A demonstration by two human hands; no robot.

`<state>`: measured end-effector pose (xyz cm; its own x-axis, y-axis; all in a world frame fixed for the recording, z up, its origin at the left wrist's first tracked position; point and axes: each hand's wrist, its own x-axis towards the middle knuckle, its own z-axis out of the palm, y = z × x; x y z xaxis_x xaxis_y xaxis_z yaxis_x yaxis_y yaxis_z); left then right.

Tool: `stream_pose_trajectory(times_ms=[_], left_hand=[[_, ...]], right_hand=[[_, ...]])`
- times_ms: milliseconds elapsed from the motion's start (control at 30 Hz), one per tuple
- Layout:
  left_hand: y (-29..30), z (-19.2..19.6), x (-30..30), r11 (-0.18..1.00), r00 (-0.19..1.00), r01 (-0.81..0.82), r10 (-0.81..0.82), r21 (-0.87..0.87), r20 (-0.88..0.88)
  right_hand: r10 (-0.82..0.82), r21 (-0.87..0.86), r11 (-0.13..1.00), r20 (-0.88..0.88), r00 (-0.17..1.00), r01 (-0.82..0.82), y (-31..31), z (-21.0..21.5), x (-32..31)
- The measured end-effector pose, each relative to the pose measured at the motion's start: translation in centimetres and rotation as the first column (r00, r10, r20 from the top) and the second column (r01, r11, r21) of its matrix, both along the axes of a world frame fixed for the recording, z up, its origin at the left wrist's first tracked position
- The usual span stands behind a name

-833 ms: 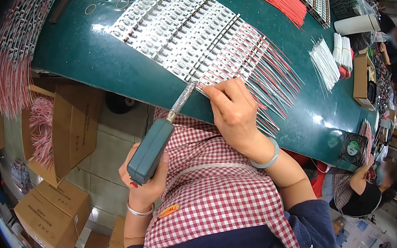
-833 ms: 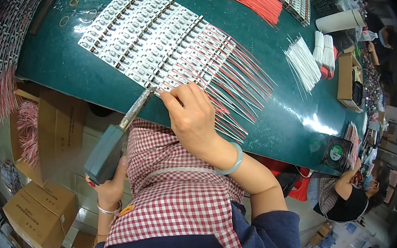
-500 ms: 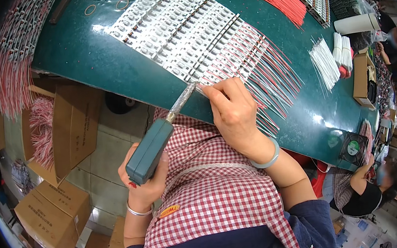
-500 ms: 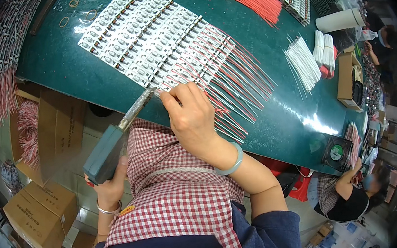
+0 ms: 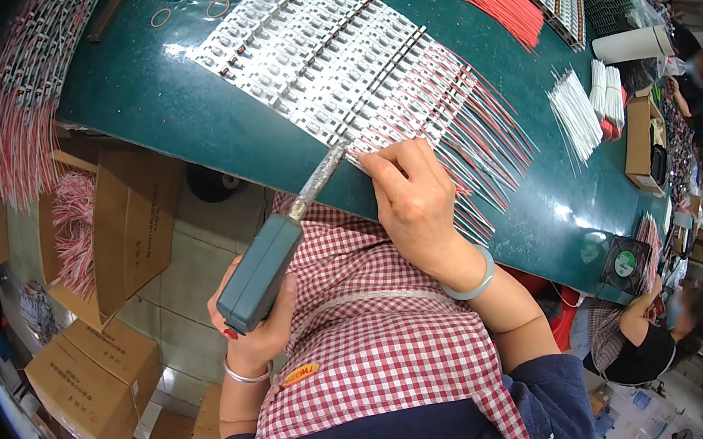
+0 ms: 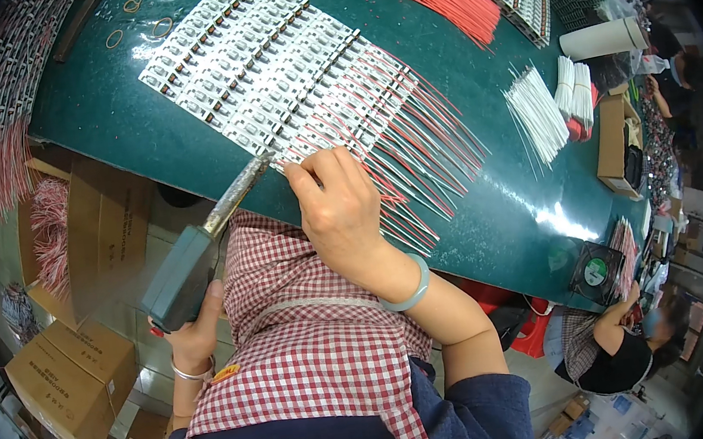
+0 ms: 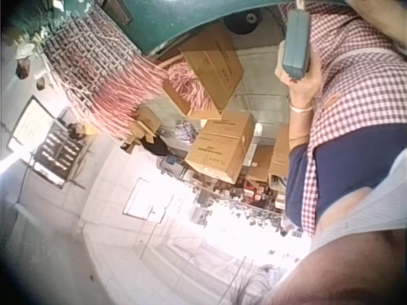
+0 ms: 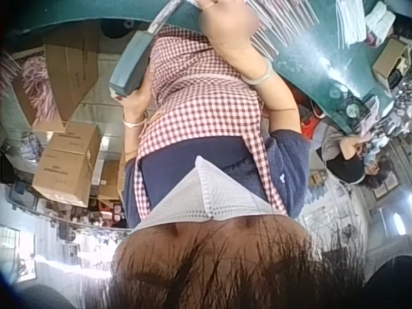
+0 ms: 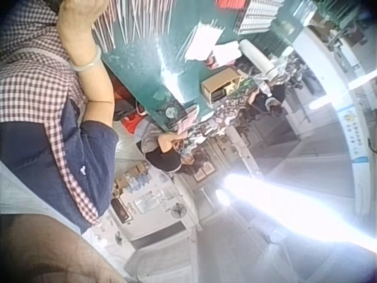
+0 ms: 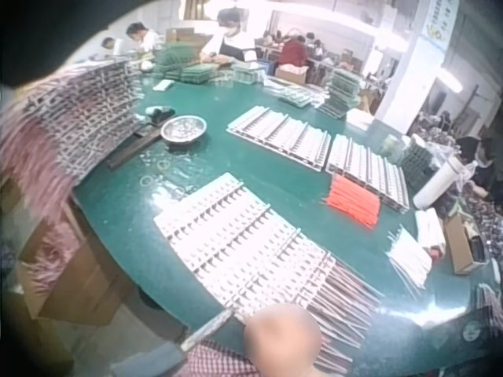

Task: The person uses a soldering iron to attach red and white wires to a white plastic grid fixture on a green workbench. They repeatedly pick up individual wires, place them into slots on the grid, and apply the soldering iron to secure them.

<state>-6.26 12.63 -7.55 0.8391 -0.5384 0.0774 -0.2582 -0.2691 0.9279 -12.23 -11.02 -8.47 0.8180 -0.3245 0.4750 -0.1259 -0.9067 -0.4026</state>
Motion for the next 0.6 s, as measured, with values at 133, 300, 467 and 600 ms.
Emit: stream_pose_trajectory(times_ms=[133, 300, 467, 600], left_hand=[[-0.6, 0.6, 0.2, 0.998, 0.999, 0.035, -0.033, 0.052, -0.028], [-0.8, 0.8, 0.6, 0.993, 0.994, 0.082, -0.087, 0.083, 0.059], [-0.5, 0.9, 0.4, 0.997, 0.995, 0.02, -0.027, 0.074, 0.1], [0.8, -0.5, 0.8, 0.989, 0.98, -0.149, 0.145, 0.018, 0.137]], right_hand=[[-0.002, -0.001, 1.0, 0.003, 1.0, 0.002, 0.0, -0.1, 0.0], [-0.009, -0.009, 1.0, -0.008, 1.0, 0.008, 0.0, 0.1, 0.2], [0.003, -0.026, 1.0, -0.007, 1.0, -0.003, -0.1, 0.1, 0.2], [-0.003, -0.021, 1.0, -0.018, 1.0, 0.003, -0.4, -0.1, 0.1]])
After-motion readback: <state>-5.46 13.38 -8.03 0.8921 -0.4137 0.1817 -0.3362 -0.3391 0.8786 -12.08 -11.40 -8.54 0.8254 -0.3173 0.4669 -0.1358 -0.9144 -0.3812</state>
